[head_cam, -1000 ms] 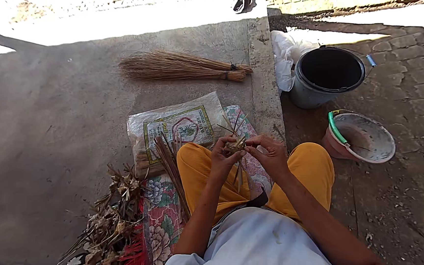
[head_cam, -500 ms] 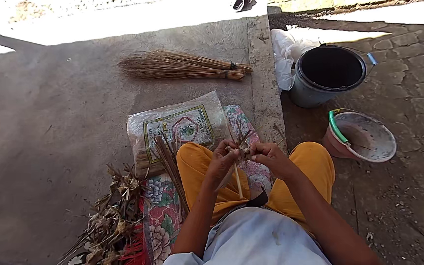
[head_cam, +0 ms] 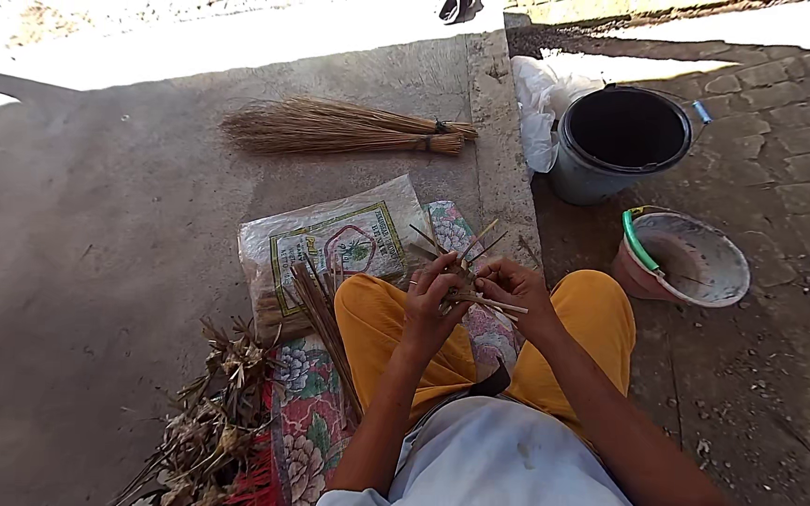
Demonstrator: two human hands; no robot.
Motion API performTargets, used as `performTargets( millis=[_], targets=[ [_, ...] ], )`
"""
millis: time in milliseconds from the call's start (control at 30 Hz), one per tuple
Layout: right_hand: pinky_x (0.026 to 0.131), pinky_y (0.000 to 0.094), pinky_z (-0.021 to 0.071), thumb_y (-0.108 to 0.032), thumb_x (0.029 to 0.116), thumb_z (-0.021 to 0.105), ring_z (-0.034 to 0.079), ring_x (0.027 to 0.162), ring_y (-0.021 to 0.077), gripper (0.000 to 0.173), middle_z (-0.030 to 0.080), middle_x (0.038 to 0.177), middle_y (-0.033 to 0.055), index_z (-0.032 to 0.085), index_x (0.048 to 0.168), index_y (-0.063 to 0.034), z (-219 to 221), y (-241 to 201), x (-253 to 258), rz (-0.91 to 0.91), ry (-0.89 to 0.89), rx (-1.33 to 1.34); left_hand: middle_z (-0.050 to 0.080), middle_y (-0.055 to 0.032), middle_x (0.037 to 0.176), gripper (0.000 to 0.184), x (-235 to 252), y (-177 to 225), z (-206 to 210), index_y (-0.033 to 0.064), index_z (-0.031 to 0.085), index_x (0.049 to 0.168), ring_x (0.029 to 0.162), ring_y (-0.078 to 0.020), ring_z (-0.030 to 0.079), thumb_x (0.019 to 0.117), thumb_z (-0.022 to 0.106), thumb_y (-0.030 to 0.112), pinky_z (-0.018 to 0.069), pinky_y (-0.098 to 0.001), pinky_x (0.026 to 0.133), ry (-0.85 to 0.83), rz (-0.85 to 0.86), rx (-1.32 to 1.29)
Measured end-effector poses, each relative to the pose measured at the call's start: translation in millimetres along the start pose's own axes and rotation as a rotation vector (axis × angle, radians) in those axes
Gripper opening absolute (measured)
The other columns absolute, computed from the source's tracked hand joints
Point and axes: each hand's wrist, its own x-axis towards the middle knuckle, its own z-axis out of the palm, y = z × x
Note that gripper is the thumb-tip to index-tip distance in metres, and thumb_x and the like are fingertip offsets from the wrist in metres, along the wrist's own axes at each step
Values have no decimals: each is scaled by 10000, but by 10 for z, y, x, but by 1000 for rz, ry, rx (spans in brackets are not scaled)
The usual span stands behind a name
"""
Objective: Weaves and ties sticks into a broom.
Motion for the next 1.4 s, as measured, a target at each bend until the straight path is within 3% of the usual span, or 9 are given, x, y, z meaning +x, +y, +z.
performTargets(
  millis=[233, 367, 433, 533, 633, 767, 933, 1100, 1400],
  targets=[
    [642, 172, 453, -29, 953, 584, 532, 662, 3, 97, 585, 755, -11, 654, 892, 0, 52, -5, 91, 191, -94, -72, 600, -161, 1401, 398, -60, -8, 96, 156, 781, 1147, 1160, -323, 612, 777, 797, 11, 516, -449, 958, -103, -46, 149],
    [638, 159, 397, -57, 944, 533, 475, 677, -14, 87, 511, 756, -45, 593, 884, -38, 31, -187, 42, 77, -264, -112, 636, -145, 1271, 336, -65, -260, 99, -16, 703, 1049, 1142, -179, 649, 729, 786, -76, 586, -329, 923, -35, -327, -393],
    [733, 159, 493, -70, 968, 574, 574, 762, -14, 75, 606, 828, -31, 629, 931, -35, 3, -265, -6, 36, -256, -23, 671, -62, 1176, 389, -51, -206, 67, 37, 643, 1088, 1040, -119, 669, 737, 759, -83, 587, -310, 881, 18, -526, -709],
    [761, 205, 537, -104, 993, 578, 641, 795, 39, 90, 682, 882, -3, 650, 981, -50, -79, -289, -55, 23, -185, -14, 729, -110, 1113, 437, -37, -161, -25, 164, 590, 1189, 787, -131, 705, 813, 807, 111, 574, -253, 663, 130, -693, -1053],
    [807, 233, 562, -99, 1019, 553, 683, 853, 69, 159, 736, 971, 33, 698, 1029, -35, -156, -163, 0, 42, -138, -98, 704, -158, 1144, 470, -36, -224, -124, 172, 612, 1239, 814, -183, 718, 847, 829, 313, 593, -275, 675, 147, -732, -1376],
    [964, 315, 539, -205, 1026, 602, 676, 1088, 139, 303, 702, 1221, 119, 692, 1238, -8, -110, 18, 73, 61, -136, -217, 691, -166, 1214, 475, -14, -276, -143, 240, 639, 1293, 832, -192, 725, 856, 806, 319, 589, -254, 667, 39, -693, -1675],
    [1039, 432, 480, -281, 936, 735, 598, 1226, 246, 620, 600, 1391, 164, 526, 1473, -51, -26, 96, 106, 75, -119, -210, 675, -194, 1238, 434, -47, -250, -94, 174, 655, 1285, 792, -200, 719, 889, 767, 311, 573, -243, 616, -40, -656, -1909],
    [854, 160, 553, -47, 912, 699, 670, 882, -26, 121, 739, 961, -3, 747, 1012, -2, -40, 3, 35, -52, -134, 22, 698, -159, 1234, 450, -87, -231, -98, 253, 673, 1258, 812, -164, 719, 837, 815, 323, 552, -225, 634, -84, -672, -1720],
    [898, 236, 564, -83, 988, 617, 695, 927, 37, 120, 744, 965, -58, 722, 1045, -68, -477, 311, -27, 122, -448, 207, 728, -162, 1142, 383, -103, -335, -151, 191, 748, 1122, 716, -159, 704, 897, 719, 500, 544, -226, 578, -136, -640, -1746]
  ],
)
